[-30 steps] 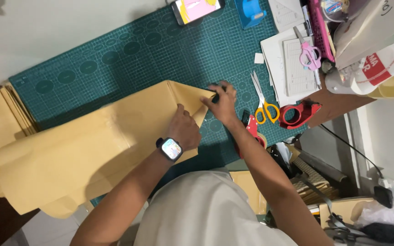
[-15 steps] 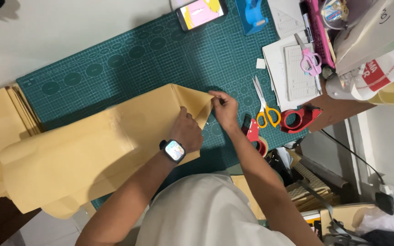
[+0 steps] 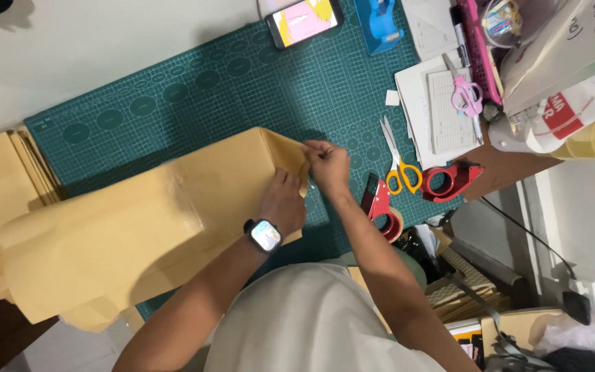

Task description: The person seals a large yellow envelope by folding the flap and applying clear tape using a handheld dispenser, smoothing the tape by hand.

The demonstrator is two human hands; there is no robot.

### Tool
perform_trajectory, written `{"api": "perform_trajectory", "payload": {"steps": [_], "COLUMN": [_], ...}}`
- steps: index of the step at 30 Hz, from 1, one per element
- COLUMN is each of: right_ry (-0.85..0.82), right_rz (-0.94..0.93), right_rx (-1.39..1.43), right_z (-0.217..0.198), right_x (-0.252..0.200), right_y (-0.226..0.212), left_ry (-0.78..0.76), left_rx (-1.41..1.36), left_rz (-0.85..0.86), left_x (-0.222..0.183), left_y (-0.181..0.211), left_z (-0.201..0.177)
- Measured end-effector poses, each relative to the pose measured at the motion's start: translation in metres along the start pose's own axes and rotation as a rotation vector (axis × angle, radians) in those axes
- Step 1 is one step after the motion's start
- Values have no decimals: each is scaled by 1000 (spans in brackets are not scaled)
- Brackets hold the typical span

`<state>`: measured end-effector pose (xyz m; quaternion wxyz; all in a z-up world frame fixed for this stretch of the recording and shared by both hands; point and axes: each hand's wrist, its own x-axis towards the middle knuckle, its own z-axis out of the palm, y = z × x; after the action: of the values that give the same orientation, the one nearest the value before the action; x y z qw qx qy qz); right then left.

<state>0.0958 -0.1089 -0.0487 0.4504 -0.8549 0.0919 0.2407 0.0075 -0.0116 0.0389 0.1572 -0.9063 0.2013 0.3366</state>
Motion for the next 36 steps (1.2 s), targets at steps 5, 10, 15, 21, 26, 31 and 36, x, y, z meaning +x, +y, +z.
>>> {"api": "perform_trajectory", "payload": {"steps": [5,10,15,21,26,31,36], "right_ry": [-83,-125,-194,-268,-446,-479,-519], "right_rz": [-43,-90,-79,-168,-155,-63,85], "right_rx": [55,-68,-82,-46,197,462,708], "right_z": [10,16,14,12,7,-5,4], "right_x": [-18,-29,-41,-40,-31,-43,-40], "right_y": [-15,-31,-48,-54,-49,-41,4], "left_ry": [897,996,1092,1171,1516,1464,1293], "left_rx": [-327,-398,-410,-650,-624,-589,-478], "left_rz": [33,82,97,-324,-141,-59,-10], "left_x": [20,21,13,6,18,21,-1], "left_y": [5,1,-2,16,16,2,-39], "left_z": [67,68,55,35,50,74,51]}}
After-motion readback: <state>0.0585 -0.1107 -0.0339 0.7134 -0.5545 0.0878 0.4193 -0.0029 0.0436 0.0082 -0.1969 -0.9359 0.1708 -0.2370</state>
